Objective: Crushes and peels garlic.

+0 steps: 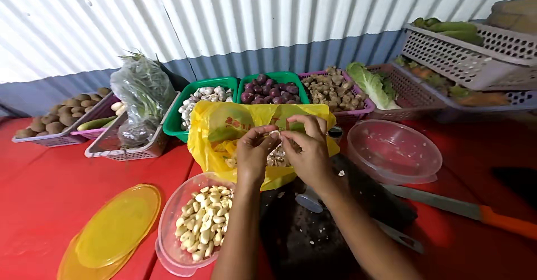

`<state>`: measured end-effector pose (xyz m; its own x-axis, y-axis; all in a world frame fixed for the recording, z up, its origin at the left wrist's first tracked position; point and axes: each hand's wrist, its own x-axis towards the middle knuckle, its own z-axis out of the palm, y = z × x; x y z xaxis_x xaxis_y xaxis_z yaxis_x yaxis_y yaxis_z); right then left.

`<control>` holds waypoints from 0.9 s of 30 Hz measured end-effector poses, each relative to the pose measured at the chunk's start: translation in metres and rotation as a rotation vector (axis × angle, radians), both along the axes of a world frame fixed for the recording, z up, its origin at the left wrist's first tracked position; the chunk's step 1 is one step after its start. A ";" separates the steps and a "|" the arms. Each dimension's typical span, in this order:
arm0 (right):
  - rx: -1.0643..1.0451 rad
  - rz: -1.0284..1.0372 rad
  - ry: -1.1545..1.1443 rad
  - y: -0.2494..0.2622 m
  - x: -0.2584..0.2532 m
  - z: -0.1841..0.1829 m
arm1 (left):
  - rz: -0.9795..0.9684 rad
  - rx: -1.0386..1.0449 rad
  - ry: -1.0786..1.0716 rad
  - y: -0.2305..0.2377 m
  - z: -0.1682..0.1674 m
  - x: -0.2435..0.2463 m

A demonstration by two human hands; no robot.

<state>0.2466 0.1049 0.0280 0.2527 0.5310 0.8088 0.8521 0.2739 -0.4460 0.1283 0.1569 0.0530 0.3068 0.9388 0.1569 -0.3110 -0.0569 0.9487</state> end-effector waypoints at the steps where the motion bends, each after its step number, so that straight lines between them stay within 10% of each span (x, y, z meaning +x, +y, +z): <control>1: 0.026 -0.031 -0.048 0.001 -0.001 -0.001 | 0.005 0.000 -0.006 -0.001 0.000 0.001; 17: -0.122 -0.115 -0.049 -0.005 0.027 0.006 | -0.219 -0.251 -0.257 0.000 0.017 -0.024; 27: -0.321 0.048 -0.136 -0.001 -0.008 -0.009 | -0.013 0.078 0.022 -0.031 0.005 -0.076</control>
<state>0.2383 0.1038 0.0192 0.1229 0.7720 0.6236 0.8992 0.1792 -0.3992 0.0520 0.1257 0.0579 0.3229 0.9199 0.2224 -0.2911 -0.1271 0.9482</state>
